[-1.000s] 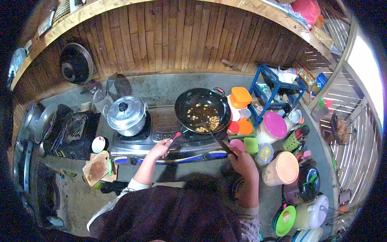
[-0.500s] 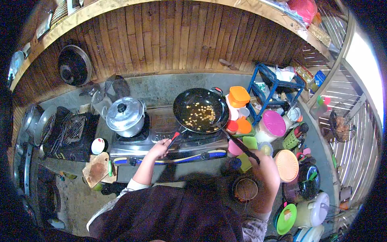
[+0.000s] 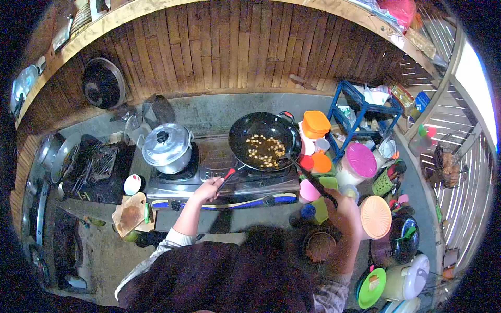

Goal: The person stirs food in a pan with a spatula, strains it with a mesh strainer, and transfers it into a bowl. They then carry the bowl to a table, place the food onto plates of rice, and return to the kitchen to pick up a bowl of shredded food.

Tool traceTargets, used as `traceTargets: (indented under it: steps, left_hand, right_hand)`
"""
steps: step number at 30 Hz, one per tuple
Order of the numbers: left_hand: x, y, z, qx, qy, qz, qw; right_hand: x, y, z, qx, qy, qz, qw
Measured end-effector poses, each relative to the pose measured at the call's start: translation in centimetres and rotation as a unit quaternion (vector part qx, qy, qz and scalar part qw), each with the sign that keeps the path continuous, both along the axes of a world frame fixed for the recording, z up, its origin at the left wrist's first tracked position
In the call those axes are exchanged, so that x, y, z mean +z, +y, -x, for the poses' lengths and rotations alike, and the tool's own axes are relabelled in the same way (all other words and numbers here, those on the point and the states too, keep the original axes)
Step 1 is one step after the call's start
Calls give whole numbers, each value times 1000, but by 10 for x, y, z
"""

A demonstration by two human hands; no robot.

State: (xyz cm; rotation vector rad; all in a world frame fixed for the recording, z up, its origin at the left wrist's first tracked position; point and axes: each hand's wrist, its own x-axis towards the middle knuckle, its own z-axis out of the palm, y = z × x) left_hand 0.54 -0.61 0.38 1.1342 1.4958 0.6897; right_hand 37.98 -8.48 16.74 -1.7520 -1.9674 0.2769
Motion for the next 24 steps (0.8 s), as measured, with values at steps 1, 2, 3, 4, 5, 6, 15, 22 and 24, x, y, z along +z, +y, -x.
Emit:
traceTargets:
  steps: [1, 2, 3, 4, 5, 6, 15, 22, 24]
  left_hand:
    - [1, 0, 0, -1, 4, -6, 1000]
    - [2, 0, 0, 1, 6, -4, 1000]
    - [3, 0, 1, -4, 5, 3, 1000]
    - [4, 0, 1, -8, 4, 9, 1000]
    - [3, 1, 1, -5, 5, 9, 1000]
    - [2, 1, 2, -1, 2, 11, 1000]
    - [-2, 0, 2, 19, 1, 28, 999]
    - [-4, 0, 1, 25, -5, 54, 998]
    - [-4, -1, 0, 33, -8, 51, 998]
  right_hand:
    - [0, 1, -3, 1, 2, 1, 1000]
    - [0, 2, -6, 0, -8, 21, 1000]
    - [-1, 4, -8, 0, -19, 41, 999]
    - [-1, 6, -8, 3, -18, 41, 999]
    - [-2, 9, -8, 14, -17, 38, 999]
    - [-4, 12, -9, 25, -16, 35, 999]
    - [-82, 74, -22, 53, 54, 22, 997]
    - [-122, 119, -12, 56, 135, 18, 989]
    - [-120, 125, -2, 47, 153, 52, 986]
